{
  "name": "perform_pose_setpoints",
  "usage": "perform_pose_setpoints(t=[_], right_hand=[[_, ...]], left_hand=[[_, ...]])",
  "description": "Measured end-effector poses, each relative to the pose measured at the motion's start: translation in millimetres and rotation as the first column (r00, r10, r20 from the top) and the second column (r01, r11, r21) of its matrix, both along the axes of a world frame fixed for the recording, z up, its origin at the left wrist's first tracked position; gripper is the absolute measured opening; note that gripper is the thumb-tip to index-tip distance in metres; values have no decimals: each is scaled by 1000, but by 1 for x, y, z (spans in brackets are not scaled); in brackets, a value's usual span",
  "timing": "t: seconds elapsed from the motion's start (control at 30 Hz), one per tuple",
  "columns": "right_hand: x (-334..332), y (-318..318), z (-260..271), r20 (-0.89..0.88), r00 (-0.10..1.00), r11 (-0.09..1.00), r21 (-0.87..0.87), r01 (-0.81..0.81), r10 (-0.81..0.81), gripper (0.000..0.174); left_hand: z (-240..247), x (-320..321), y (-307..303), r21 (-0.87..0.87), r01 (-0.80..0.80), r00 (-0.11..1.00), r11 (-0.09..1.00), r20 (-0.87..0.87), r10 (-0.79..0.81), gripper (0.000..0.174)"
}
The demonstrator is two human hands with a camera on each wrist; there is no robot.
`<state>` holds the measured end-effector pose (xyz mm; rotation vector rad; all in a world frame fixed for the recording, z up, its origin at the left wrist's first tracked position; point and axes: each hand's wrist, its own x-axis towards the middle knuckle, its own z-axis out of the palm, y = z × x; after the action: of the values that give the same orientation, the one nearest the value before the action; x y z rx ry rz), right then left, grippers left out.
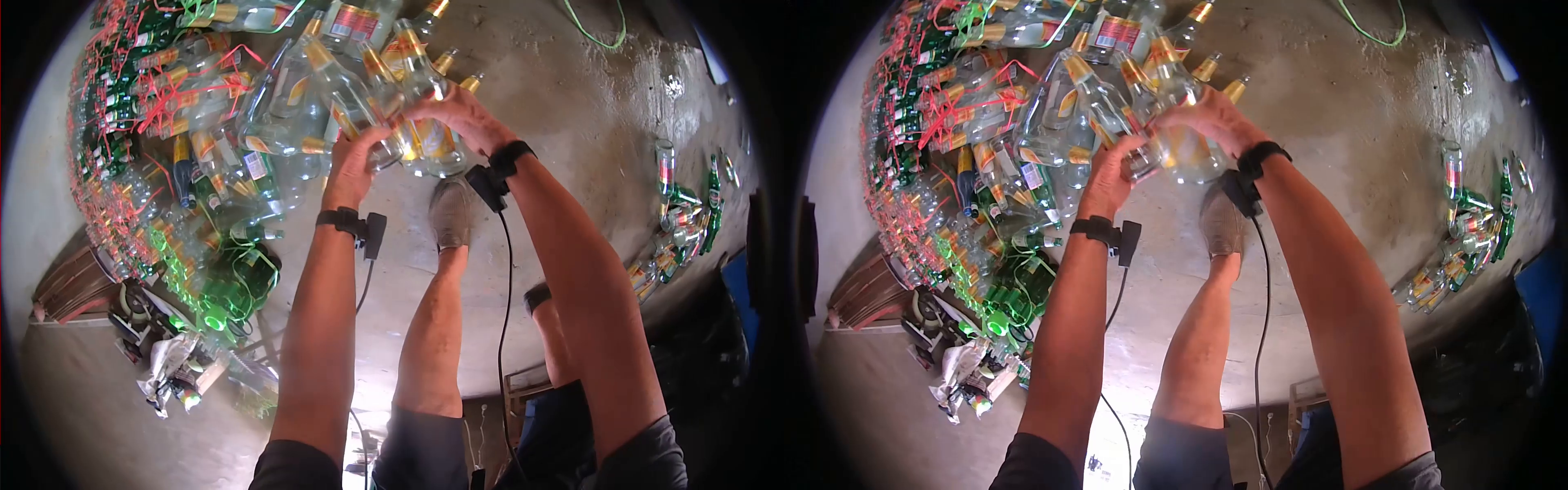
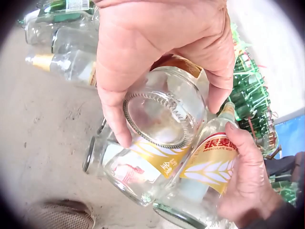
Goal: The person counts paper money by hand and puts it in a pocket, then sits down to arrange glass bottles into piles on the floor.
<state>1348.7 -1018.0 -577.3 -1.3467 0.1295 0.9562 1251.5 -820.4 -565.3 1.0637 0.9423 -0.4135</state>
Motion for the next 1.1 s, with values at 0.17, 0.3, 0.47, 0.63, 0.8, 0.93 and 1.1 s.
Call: perform_pose_setpoints(t=[0.17,0.3,0.47,0.63,0.8,0.93,1.1], right_hand=[[26,43,-9,15,995,995,23,-95,95,32],[39,71,-9,92,974,978,-63,-201,207,22],[57,86,-2,151,937,949,-59,-311,316,31],[62,113,-21,277,892,933,-145,-329,357,52],[67,127,-36,292,910,953,-152,-261,296,64],[79,126,-22,361,823,870,-400,-288,439,81],[79,121,-39,442,775,826,-536,-176,452,91]], left_hand=[[20,25,30,-63,-26,1000,998,-15,25,46],[19,32,47,-53,-67,995,996,-74,63,44],[2,32,60,-12,-70,998,997,6,70,42],[-12,47,81,-11,-142,988,990,-60,141,43],[-13,51,87,-11,-200,978,980,-65,199,44],[-21,51,94,13,-171,983,985,-57,172,54],[-26,55,93,280,-85,981,956,-146,130,48]])
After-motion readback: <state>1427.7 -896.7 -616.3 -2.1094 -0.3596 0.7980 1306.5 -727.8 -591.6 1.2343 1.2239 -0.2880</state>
